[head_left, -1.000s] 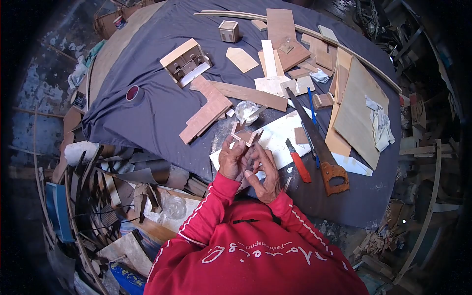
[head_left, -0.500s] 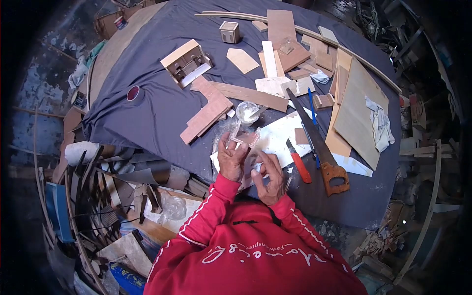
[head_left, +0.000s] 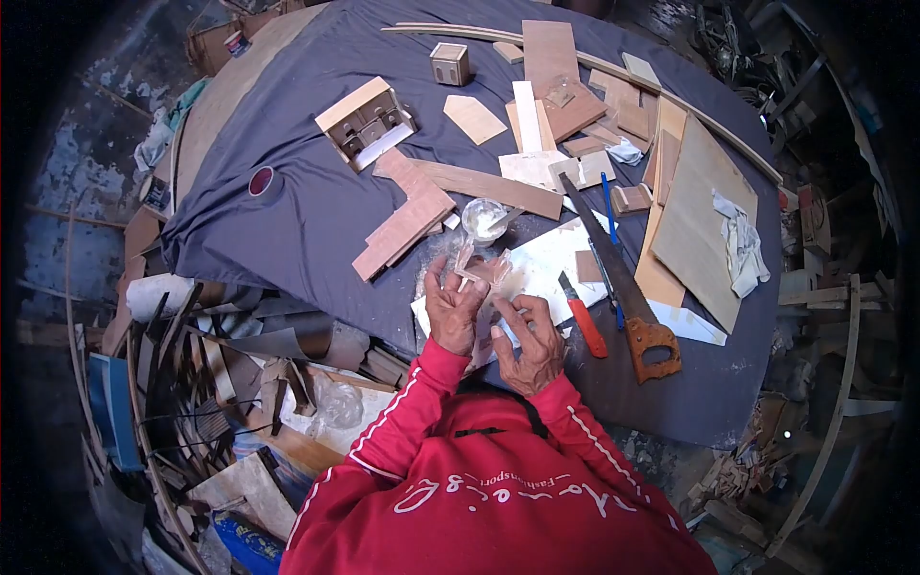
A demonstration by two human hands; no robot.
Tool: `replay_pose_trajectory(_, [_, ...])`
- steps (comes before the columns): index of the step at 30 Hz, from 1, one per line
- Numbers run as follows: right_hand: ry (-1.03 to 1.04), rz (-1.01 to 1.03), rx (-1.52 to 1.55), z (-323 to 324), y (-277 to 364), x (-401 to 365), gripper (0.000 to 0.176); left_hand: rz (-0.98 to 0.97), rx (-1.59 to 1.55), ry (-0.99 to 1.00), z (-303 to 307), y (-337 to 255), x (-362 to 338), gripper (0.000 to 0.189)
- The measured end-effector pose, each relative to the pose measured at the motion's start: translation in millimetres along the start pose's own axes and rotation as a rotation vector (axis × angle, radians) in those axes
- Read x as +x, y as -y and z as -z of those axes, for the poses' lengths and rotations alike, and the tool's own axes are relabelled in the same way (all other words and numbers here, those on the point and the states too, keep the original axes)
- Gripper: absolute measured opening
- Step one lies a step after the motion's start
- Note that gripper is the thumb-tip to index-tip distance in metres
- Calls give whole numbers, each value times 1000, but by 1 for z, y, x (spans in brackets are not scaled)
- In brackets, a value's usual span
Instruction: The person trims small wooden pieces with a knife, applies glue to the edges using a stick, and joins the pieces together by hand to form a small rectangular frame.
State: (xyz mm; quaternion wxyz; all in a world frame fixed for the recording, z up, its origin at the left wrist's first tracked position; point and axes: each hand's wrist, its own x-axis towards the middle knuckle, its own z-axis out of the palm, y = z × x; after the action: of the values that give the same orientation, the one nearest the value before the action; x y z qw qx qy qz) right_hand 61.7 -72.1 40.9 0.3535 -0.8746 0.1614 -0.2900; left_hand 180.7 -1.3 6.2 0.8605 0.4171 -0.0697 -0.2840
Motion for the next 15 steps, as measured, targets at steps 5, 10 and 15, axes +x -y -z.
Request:
replay_pose_trajectory(5, [-63, -26, 55, -2, -9, -1, 46, 26, -83, 1, 0, 2, 1, 64])
replay_pose_trajectory(10, [-73, -81, 140, -3, -10, 2, 49, 107, -139, -50, -10, -9, -2, 57])
replay_pose_trajectory(15, [-67, -57, 105, -4, -13, 4, 50, 135, -156, -57, -4, -5, 0, 48])
